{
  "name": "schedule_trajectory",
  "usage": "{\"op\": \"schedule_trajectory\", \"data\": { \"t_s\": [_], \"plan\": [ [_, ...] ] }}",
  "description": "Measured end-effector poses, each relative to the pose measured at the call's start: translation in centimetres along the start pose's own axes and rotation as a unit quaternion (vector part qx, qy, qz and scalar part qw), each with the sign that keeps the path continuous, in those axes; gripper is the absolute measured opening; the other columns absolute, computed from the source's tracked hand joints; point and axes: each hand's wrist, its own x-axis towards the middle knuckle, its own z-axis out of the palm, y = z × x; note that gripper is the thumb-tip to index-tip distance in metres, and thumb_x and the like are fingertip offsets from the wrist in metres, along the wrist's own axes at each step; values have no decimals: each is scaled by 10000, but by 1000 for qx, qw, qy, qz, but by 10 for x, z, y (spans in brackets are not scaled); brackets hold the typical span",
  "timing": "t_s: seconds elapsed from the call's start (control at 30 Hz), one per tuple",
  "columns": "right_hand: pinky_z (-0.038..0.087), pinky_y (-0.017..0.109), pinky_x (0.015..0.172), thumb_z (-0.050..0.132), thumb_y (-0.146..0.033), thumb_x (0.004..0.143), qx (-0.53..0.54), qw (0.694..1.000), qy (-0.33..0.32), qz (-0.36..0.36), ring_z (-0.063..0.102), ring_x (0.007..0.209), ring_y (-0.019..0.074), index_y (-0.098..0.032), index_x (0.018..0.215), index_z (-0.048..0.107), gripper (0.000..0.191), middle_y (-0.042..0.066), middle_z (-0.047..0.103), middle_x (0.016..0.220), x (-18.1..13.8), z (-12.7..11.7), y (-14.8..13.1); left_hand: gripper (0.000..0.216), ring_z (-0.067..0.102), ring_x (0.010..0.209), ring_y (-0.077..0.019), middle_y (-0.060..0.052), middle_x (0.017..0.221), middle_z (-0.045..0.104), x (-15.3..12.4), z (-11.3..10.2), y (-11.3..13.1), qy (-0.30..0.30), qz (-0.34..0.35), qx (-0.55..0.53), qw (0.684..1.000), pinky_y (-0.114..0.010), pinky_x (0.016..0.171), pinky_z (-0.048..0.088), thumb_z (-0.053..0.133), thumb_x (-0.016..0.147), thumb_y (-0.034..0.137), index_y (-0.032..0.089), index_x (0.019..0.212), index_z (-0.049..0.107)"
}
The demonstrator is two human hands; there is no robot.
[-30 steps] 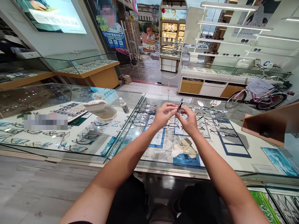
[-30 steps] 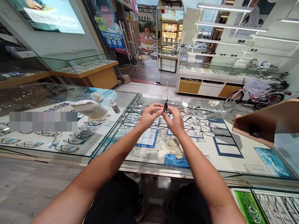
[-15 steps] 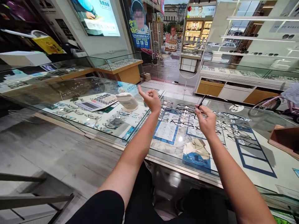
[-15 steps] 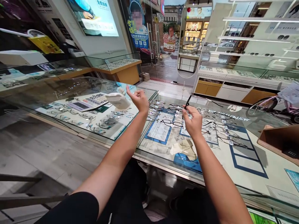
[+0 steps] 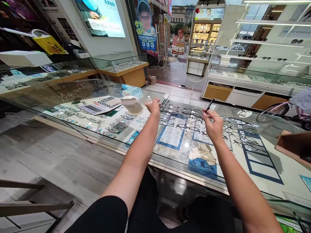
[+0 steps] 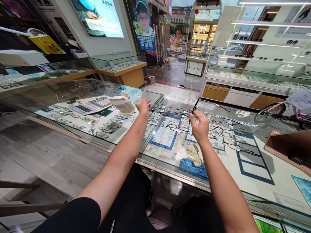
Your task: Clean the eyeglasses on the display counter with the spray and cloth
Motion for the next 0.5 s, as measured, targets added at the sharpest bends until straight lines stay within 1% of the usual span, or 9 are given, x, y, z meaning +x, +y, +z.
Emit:
{"op": "schedule_trajectory", "data": {
  "t_s": [0.07,0.13,0.3,0.4,0.47,0.5],
  "plan": [
    [617,452,936,658,-489,1031,-1,1000,2,1,769,1118,294,-209,1166,832,356,138,826,1213,0,0,0,541,634,595,-89,-61,1023,782,0,-1,0,-3,-15,-1,1000,-208,506,324,756,922,204,192,1399,502],
    [615,454,947,659,-489,1030,1,1000,3,2,767,1122,293,-207,1163,832,356,139,825,1214,0,0,1,484,622,576,-72,-59,1047,778,0,-2,1,-2,-22,4,1000,-208,493,293,739,919,175,180,1349,516],
    [606,457,975,663,-480,1031,7,1000,4,3,761,1123,289,-202,1157,832,349,141,823,1214,0,1,1,369,668,621,-70,-65,1109,766,-3,-6,6,10,-18,13,1000,-218,500,306,668,919,84,168,1258,546],
    [602,457,971,665,-472,1032,9,1000,11,3,760,1125,289,-202,1164,833,344,142,822,1218,1,0,1,290,677,629,-69,-47,1099,778,-6,-4,11,2,20,7,1000,-212,509,325,658,955,97,189,1206,547],
    [601,454,957,668,-465,1030,11,1000,20,5,760,1110,288,-201,1159,833,337,142,823,1212,2,-2,1,210,658,605,-71,-37,1027,788,-12,0,12,-30,72,-7,997,-207,534,372,664,995,148,200,1164,551],
    [601,451,948,670,-462,1027,13,1000,25,6,761,1099,286,-200,1152,833,333,142,823,1209,3,-3,1,178,643,592,-75,-30,959,782,-17,3,12,-58,103,-15,993,-207,549,395,680,1004,183,199,1137,564]
  ]
}}
